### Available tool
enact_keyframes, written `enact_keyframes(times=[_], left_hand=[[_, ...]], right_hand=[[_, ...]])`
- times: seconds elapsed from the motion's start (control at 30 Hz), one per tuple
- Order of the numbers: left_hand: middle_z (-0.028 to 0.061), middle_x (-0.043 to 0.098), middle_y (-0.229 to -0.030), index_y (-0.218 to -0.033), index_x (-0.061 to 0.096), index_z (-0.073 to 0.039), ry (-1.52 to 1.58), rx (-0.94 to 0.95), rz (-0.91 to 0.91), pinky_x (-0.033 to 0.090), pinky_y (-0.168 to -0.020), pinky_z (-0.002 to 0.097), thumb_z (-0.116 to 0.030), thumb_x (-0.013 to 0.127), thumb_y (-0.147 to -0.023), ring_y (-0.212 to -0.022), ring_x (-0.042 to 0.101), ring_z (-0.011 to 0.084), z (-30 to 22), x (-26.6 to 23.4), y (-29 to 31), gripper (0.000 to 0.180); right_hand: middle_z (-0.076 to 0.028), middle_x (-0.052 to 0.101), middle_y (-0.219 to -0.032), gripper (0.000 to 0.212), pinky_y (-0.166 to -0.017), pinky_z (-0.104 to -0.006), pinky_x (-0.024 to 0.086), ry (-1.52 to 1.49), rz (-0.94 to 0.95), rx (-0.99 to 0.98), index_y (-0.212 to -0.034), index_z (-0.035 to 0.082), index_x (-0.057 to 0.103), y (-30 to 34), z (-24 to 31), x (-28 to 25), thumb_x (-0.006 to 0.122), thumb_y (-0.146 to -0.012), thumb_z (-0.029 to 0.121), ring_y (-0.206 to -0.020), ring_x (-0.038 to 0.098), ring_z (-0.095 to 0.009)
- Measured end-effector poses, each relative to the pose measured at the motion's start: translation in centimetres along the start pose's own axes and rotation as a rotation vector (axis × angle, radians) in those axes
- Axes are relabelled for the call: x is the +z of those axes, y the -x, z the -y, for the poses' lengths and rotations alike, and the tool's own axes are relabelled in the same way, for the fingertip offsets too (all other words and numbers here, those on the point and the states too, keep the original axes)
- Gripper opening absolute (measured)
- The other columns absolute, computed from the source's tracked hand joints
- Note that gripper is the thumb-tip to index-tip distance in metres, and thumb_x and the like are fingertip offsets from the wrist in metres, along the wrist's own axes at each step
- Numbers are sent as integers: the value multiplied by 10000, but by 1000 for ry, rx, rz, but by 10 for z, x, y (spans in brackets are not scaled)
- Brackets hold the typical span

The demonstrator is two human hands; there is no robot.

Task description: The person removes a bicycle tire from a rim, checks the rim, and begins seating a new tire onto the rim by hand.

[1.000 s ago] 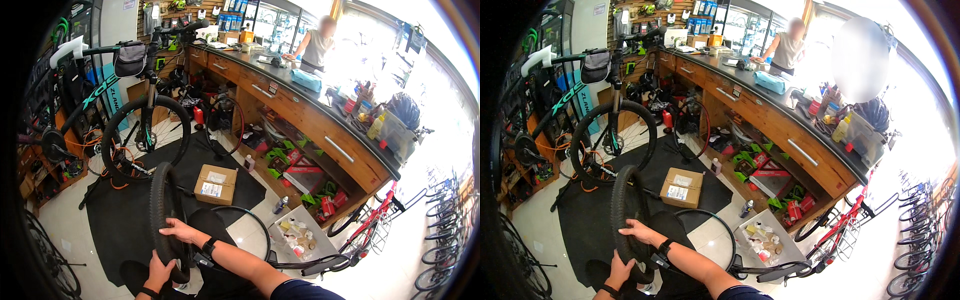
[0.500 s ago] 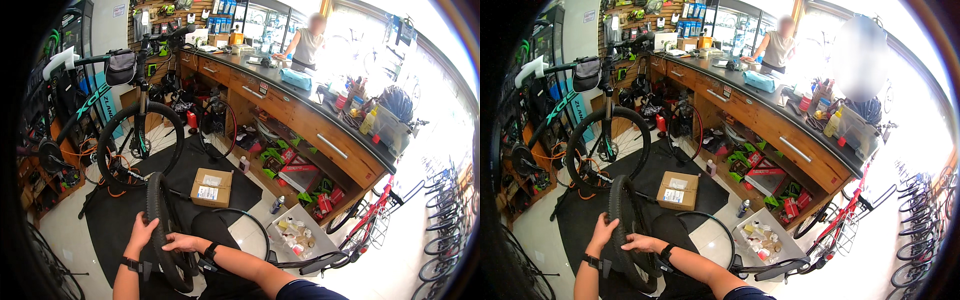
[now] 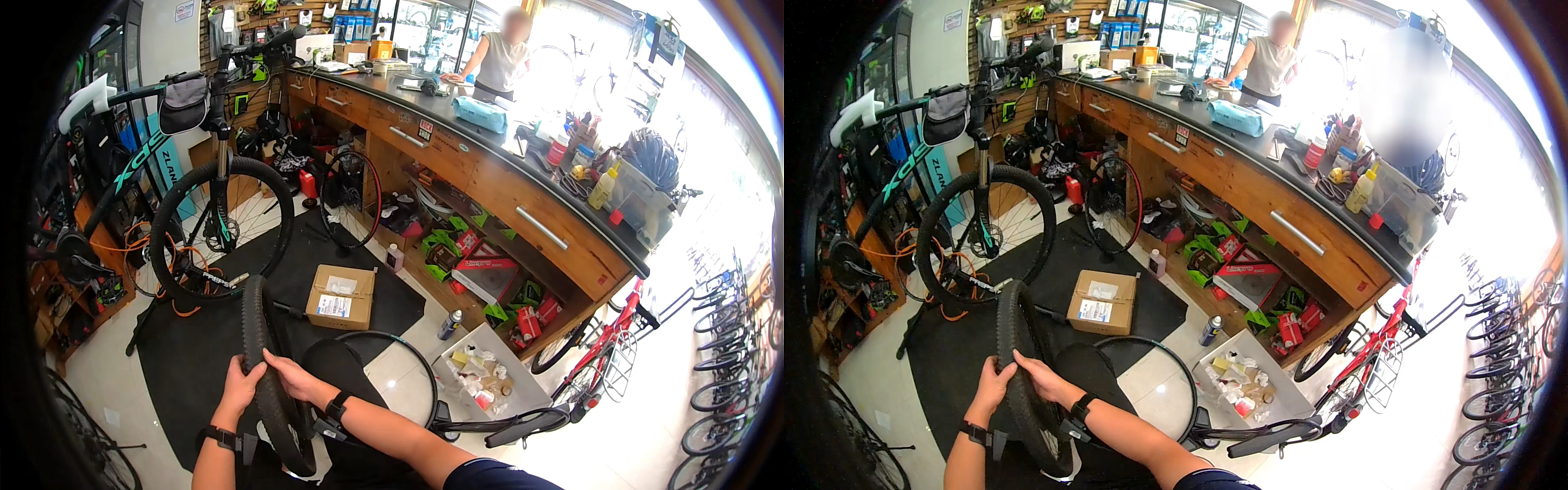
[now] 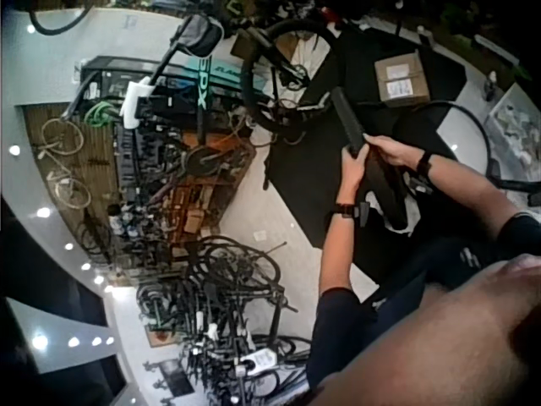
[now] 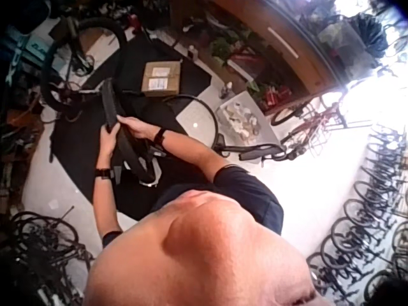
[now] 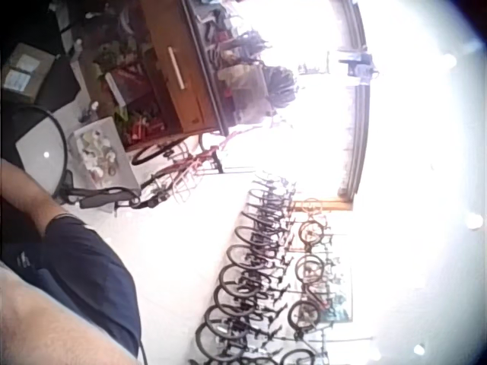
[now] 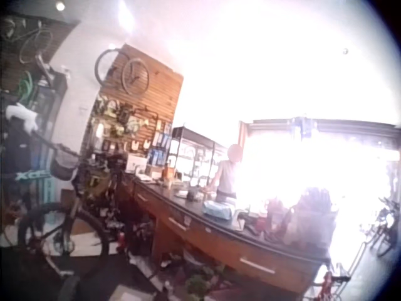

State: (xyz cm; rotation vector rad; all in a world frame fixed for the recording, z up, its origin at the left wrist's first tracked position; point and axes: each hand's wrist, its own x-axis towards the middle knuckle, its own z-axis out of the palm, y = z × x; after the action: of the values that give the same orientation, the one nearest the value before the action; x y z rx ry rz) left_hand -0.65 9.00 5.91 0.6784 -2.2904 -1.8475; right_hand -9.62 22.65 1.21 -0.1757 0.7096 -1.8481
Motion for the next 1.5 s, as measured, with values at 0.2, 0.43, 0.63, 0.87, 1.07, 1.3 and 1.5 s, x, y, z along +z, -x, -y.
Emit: enact_keyframes(times=[0.2, 0.43, 0.63, 0.87, 1.07, 1.3, 1.5], left_hand=[[179, 602, -1141, -1276, 433, 97, -68, 60, -34, 496, -882, 331, -234, 761, -835, -1024, 599, 214, 2, 11, 24, 641], [144, 603, -1138, -1277, 447, 70, 20, 82, -6, 478, -904, 324, -240, 743, -861, -1013, 590, 197, 12, -2, 32, 597], [123, 619, -1100, -1244, 482, 66, 18, -8, 16, 474, -886, 306, -261, 694, -907, -987, 586, 171, 8, -13, 33, 515], [130, 621, -1131, -1265, 464, 69, -77, 97, -30, 483, -898, 310, -280, 759, -846, -1039, 595, 197, -10, 2, 24, 620], [144, 648, -1107, -1220, 528, 73, -11, 50, 6, 495, -883, 326, -221, 796, -786, -998, 623, 209, -10, -5, 22, 588], [114, 634, -1092, -1212, 536, 48, -134, 297, -185, 481, -879, 329, -200, 758, -775, -990, 598, 188, 4, 0, 40, 550], [228, 619, -1137, -1298, 464, 82, -199, 352, -241, 476, -934, 374, -174, 783, -701, -1052, 618, 317, -1, 3, 57, 724]], right_hand=[[-35, 672, -1024, 427, -851, -324, 493, 21, -12, -108, -1096, 58, 637, -12, 3, -9, 615, -947, 458, -940, 623, -149], [-30, 659, -1040, 399, -843, -312, 492, 112, 53, -143, -1097, 48, 616, -19, -7, -11, 610, -961, 423, -956, 610, -132], [-41, 646, -1082, 415, -860, -311, 491, 118, 38, -113, -1128, 27, 602, -10, -5, -4, 603, -969, 411, -983, 602, -138], [-50, 631, -1110, 433, -896, -320, 473, 160, 72, -99, -1171, 13, 592, -17, -11, -17, 591, -979, 400, -1020, 582, -146], [-17, 636, -1103, 350, -908, -300, 460, 187, 171, -113, -1131, 58, 605, -19, -9, -12, 590, -983, 374, -1037, 575, -115], [-14, 606, -1061, 354, -851, -267, 446, 195, 264, -189, -1093, 33, 587, -31, -18, -6, 646, -953, 353, -975, 546, -102], [-8, 627, -1080, 366, -879, -273, 462, 204, 352, -114, -1146, 18, 595, -34, -16, -8, 682, -930, 300, -976, 573, -104]])
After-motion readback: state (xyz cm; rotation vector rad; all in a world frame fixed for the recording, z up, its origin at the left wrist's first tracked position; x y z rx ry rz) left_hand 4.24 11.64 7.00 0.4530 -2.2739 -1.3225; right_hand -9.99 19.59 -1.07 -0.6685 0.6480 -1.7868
